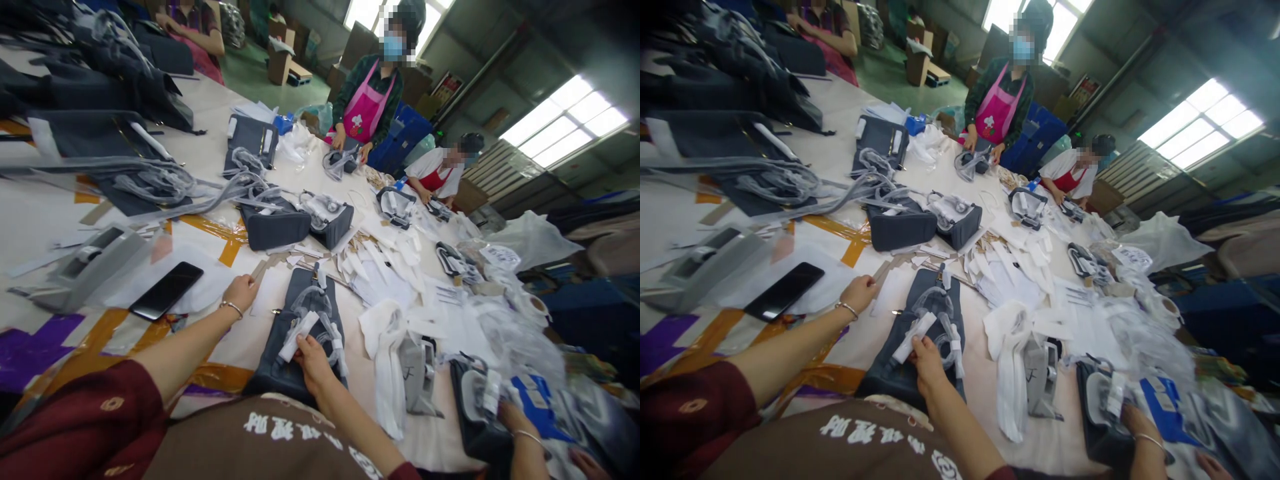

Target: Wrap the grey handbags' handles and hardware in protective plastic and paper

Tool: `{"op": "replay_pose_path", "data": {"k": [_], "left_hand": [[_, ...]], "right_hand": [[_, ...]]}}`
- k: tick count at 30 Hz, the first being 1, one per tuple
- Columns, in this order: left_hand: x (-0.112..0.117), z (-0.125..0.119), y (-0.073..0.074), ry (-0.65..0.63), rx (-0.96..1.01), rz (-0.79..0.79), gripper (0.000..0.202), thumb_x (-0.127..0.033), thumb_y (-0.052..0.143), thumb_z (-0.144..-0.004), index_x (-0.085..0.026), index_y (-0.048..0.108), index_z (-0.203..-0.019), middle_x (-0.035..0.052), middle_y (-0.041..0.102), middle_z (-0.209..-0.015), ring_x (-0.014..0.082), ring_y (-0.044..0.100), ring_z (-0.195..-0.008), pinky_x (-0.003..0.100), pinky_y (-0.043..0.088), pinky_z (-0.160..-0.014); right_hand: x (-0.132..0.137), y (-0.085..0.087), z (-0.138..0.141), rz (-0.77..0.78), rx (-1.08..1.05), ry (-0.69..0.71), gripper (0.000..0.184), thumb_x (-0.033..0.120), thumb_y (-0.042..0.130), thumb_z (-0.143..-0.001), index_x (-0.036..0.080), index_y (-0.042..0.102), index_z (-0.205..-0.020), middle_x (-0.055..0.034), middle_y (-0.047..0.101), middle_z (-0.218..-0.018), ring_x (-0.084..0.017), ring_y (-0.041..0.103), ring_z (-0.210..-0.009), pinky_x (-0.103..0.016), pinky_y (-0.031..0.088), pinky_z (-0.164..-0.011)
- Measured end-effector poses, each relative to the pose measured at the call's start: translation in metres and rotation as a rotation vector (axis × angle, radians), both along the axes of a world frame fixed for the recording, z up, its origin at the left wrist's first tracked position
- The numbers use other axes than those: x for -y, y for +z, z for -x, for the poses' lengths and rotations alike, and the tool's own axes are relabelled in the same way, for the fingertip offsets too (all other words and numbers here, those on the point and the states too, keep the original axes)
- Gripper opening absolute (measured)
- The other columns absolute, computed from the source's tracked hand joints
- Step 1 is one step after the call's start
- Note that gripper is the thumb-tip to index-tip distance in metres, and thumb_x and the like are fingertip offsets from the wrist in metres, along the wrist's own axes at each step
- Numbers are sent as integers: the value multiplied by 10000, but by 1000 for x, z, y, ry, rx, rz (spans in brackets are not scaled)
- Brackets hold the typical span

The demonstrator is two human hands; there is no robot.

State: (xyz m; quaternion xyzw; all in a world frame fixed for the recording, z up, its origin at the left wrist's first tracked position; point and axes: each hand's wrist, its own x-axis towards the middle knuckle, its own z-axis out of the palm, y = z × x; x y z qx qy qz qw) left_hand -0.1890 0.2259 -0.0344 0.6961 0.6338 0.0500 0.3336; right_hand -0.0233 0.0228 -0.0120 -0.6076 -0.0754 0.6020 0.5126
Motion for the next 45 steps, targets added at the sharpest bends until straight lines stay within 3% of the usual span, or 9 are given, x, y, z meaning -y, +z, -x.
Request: {"op": "replay_pose_path", "data": {"k": [4,11,15,19,24,30,38,41,45], "left_hand": [[-32,9,-15,48,-86,43,443,-412,582,-813,-114,591,-1141,227,592,-1192,347,605,-1061,369,458,-814],[-43,4,-26,56,-142,108,392,-365,637,-758,-91,627,-1038,267,621,-1153,390,610,-1057,407,471,-799],[-53,7,-35,86,-101,153,319,-349,671,-720,-119,634,-937,220,676,-1061,357,637,-1010,357,462,-743],[-62,13,-42,159,-17,216,244,-390,679,-721,-164,610,-781,109,702,-811,278,670,-841,290,428,-617],[-65,20,-40,251,154,276,247,-396,696,-701,-197,555,-661,27,648,-661,202,646,-695,245,415,-535],[-60,26,-32,302,323,335,200,-332,715,-668,-192,575,-685,17,665,-662,176,645,-672,237,491,-602],[-53,34,-38,281,196,263,233,-368,688,-701,-172,610,-799,72,703,-783,240,678,-829,280,499,-682],[-45,30,-34,188,43,94,394,-421,697,-697,-153,630,-978,147,681,-1051,312,639,-1010,342,485,-783],[-15,9,-26,-212,-176,-69,389,-462,577,-823,-162,621,-1066,159,642,-1150,293,625,-1050,348,473,-834]], "right_hand": [[0,1,1,-5,-4,-7,466,499,814,-593,158,657,-871,7,530,-659,-117,439,-579,-292,425,-655],[-1,2,0,-3,-3,-7,433,497,813,-602,162,628,-805,26,494,-606,-107,425,-553,-269,397,-618],[-1,2,0,14,3,0,445,502,807,-609,160,627,-830,31,493,-605,-108,435,-561,-266,398,-624],[-2,-1,0,10,-5,1,489,518,815,-587,151,626,-849,33,502,-616,-106,435,-565,-267,402,-625],[-3,-2,0,16,-15,-9,521,533,827,-557,147,634,-850,30,524,-611,-98,427,-554,-269,408,-630],[-3,-1,-1,8,-29,-21,489,508,834,-560,150,659,-843,32,526,-593,-92,415,-545,-283,429,-655],[0,-12,-5,-11,-37,-1,420,478,810,-637,154,655,-854,36,506,-582,-101,434,-552,-289,440,-667],[1,-15,-6,-11,-32,4,422,485,801,-652,157,652,-871,38,504,-587,-102,434,-557,-283,436,-662],[1,-14,-6,-9,-24,6,435,494,803,-642,158,642,-868,35,519,-610,-97,433,-561,-280,433,-659]]}}
